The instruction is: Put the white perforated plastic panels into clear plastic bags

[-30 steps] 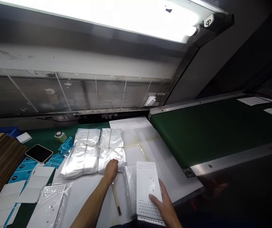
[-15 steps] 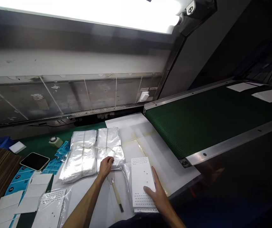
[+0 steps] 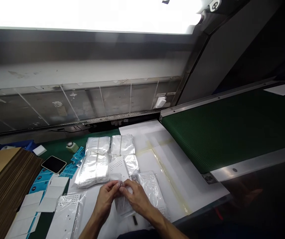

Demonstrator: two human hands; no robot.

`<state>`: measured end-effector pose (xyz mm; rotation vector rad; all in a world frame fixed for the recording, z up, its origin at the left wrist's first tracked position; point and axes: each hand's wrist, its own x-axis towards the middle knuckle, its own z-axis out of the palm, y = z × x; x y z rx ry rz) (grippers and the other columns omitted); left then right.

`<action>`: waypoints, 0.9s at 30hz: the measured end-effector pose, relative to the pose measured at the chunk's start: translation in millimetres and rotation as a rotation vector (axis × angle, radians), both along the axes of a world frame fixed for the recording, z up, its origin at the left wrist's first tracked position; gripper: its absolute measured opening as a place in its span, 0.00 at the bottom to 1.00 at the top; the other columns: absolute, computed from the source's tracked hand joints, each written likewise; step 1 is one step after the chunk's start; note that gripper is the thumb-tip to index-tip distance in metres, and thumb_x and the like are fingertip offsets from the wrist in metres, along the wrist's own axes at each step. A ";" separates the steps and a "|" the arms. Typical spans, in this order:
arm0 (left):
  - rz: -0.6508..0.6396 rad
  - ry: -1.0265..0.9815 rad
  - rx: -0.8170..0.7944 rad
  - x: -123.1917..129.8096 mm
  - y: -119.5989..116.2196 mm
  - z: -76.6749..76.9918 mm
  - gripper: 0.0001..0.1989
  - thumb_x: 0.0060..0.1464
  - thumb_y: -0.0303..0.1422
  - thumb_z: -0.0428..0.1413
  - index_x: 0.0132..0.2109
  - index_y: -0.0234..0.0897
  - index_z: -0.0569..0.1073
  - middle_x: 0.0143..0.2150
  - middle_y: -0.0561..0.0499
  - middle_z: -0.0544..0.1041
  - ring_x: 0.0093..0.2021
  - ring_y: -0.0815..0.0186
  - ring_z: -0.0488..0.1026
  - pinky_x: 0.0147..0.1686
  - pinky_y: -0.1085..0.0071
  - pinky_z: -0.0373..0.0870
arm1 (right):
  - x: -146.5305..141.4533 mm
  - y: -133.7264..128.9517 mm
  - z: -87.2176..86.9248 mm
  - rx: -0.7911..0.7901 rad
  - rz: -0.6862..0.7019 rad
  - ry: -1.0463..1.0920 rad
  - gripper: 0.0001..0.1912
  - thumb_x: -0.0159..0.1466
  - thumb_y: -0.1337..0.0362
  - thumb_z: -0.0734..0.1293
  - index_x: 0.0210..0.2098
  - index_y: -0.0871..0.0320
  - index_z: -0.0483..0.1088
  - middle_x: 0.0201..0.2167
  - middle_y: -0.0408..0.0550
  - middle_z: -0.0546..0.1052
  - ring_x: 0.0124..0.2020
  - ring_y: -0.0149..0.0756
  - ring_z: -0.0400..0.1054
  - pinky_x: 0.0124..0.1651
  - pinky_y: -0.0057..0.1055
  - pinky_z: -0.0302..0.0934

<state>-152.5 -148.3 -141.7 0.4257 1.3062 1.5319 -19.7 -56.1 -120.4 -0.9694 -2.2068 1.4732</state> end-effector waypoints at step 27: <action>0.100 0.023 -0.100 -8.1 -12.3 35.2 0.27 0.54 0.49 0.51 0.55 0.37 0.70 0.24 0.54 0.71 0.25 0.66 0.67 0.26 0.73 0.62 | 77.8 -15.9 27.3 -1.056 0.056 0.186 0.19 0.45 0.51 0.73 0.25 0.57 0.65 0.24 0.43 0.72 0.26 0.34 0.67 0.30 0.27 0.55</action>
